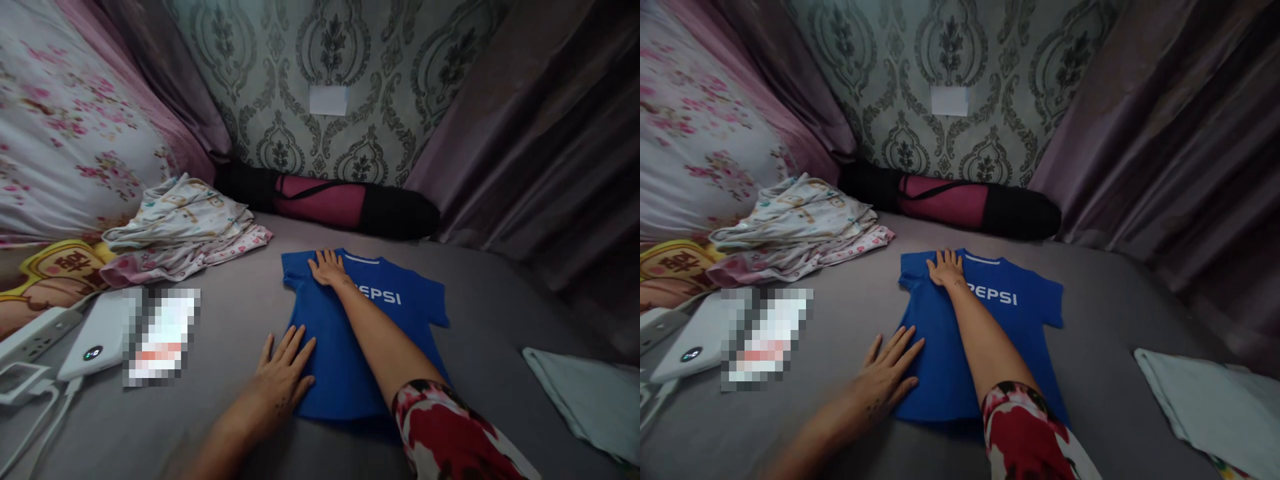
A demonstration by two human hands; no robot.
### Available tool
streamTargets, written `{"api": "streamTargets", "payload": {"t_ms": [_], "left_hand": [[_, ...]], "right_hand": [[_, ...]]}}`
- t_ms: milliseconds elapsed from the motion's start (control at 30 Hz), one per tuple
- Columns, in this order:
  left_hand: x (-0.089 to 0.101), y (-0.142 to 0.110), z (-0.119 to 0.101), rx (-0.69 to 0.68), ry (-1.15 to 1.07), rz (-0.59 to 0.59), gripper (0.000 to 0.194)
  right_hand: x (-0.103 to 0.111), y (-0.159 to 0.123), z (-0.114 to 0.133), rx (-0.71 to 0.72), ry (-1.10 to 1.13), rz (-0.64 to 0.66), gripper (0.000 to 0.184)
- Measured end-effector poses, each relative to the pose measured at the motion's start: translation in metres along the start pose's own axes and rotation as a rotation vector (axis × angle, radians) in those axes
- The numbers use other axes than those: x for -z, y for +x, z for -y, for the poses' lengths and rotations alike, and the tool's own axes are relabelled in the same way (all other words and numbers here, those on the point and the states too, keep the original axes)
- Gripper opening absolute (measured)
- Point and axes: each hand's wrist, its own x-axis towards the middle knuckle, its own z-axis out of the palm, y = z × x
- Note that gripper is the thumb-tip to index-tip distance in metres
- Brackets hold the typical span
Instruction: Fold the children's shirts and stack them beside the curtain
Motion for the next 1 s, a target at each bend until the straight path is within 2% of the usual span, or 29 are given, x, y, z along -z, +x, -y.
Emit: {"api": "streamTargets", "payload": {"t_ms": [100,200,333,433,500,600,700,767,867,1000], "left_hand": [[0.000,-0.001,0.002,-0.027,0.006,-0.034,0.057],[0.005,-0.002,0.001,-0.017,0.000,-0.004,0.057],[0.009,-0.002,-0.001,-0.002,-0.017,0.007,0.057],[0.004,-0.002,0.001,-0.004,-0.008,-0.020,0.056],[-0.003,-0.002,0.003,-0.002,0.010,-0.037,0.057],[-0.008,-0.001,0.007,-0.002,0.035,-0.066,0.057],[-0.002,0.000,0.007,0.015,0.049,-0.010,0.056],[0.005,0.000,0.004,0.029,0.061,0.044,0.056],[0.013,-0.001,0.002,0.018,0.065,0.059,0.056],[0.011,-0.001,0.004,0.004,0.052,0.025,0.056]], "right_hand": [[0.005,0.015,-0.006,-0.007,-0.016,0.016,0.065],[0.005,0.017,-0.011,0.035,-0.029,-0.017,0.063],[-0.001,-0.006,-0.023,0.161,-0.036,-0.045,0.068],[-0.004,-0.026,-0.038,0.211,-0.037,-0.030,0.074],[-0.004,-0.031,-0.046,0.198,-0.038,-0.032,0.075],[0.000,-0.020,-0.051,0.149,-0.055,-0.060,0.073],[0.002,-0.006,-0.048,0.109,-0.069,-0.100,0.069],[0.002,-0.008,-0.046,0.111,-0.054,-0.111,0.068],[-0.002,-0.034,-0.051,0.181,-0.013,-0.095,0.070],[-0.006,-0.087,-0.075,0.310,0.022,-0.040,0.075]]}}
